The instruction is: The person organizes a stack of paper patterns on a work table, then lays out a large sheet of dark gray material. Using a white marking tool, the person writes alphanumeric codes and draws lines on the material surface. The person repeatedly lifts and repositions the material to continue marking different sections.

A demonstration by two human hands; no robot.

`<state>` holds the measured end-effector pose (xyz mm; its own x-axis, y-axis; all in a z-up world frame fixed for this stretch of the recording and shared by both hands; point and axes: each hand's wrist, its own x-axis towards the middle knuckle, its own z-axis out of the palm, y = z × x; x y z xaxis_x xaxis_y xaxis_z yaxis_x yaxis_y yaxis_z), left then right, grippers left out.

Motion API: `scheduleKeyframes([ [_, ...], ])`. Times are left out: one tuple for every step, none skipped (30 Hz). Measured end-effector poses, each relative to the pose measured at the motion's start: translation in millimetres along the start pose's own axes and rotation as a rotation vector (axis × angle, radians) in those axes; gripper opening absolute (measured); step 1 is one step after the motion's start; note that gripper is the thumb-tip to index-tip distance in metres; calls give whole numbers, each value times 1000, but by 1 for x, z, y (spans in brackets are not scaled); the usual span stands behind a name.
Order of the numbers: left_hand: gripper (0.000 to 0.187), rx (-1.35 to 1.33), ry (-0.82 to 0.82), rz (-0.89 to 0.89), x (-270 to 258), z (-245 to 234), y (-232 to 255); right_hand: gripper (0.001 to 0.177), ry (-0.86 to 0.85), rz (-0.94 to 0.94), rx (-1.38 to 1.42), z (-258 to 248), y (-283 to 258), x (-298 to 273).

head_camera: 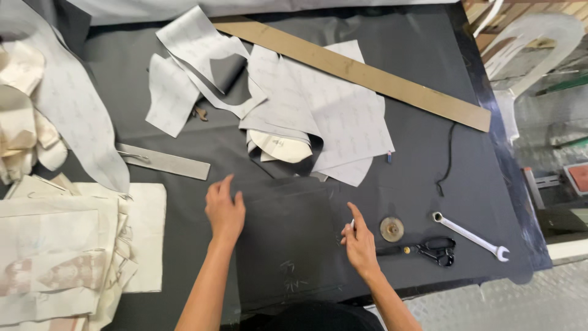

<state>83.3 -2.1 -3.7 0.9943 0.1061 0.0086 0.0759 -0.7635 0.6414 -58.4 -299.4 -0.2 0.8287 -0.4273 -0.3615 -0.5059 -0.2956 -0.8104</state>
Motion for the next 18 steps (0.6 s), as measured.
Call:
scheduleKeyframes([
  [49, -24, 14, 10, 23, 7, 4, 46, -46, 9, 61, 2, 4, 4],
  [49, -47, 27, 21, 46, 13, 8, 49, -93, 18, 122, 4, 10, 8],
  [50, -52, 33, 22, 68, 19, 11, 37, -170, 72, 248, 8, 20, 11],
  [52, -57, 38, 23, 88, 24, 13, 27, -248, 125, 374, 13, 30, 17],
  [52, -65, 45, 17, 106, 29, 15, 21, -324, 179, 500, 17, 41, 19],
  [53, -74, 52, 11, 123, 33, 17, 22, -372, 207, 490, 20, 53, 11],
  [54, -90, 71, 18, 146, 36, 23, 23, -416, 214, 481, 22, 59, 10],
  [58, -64, 99, -3, 166, 38, 28, 25, -464, 253, 521, 25, 63, 8],
  [61, -36, 111, -25, 180, 42, 31, 26, -504, 306, 563, 25, 66, 2],
  [65, -8, 123, -47, 193, 46, 35, 26, -524, 324, 556, 26, 66, 3],
  [67, 78, 117, -2, 202, 51, 36, 26, -538, 347, 551, 26, 66, 0],
  [70, 165, 113, 44, 210, 54, 35, 26, -553, 370, 545, 26, 66, -1],
  [72, 240, 108, 104, 223, 63, 37, 25, -544, 390, 540, 27, 64, 2],
  [64, 273, 82, 137, 233, 70, 34, 25, -535, 410, 536, 28, 63, 5],
  [56, 310, 51, 167, 239, 75, 26, 24, -531, 439, 532, 28, 65, 4],
  [42, 271, 30, 201, 249, 83, 19, 25, -499, 412, 548, 26, 68, 6],
  [30, 238, 12, 223, 256, 89, 12, 26, -479, 386, 559, 23, 72, 9],
  [26, 238, 11, 231, 260, 95, 7, 27, -459, 361, 570, 22, 76, 10],
])
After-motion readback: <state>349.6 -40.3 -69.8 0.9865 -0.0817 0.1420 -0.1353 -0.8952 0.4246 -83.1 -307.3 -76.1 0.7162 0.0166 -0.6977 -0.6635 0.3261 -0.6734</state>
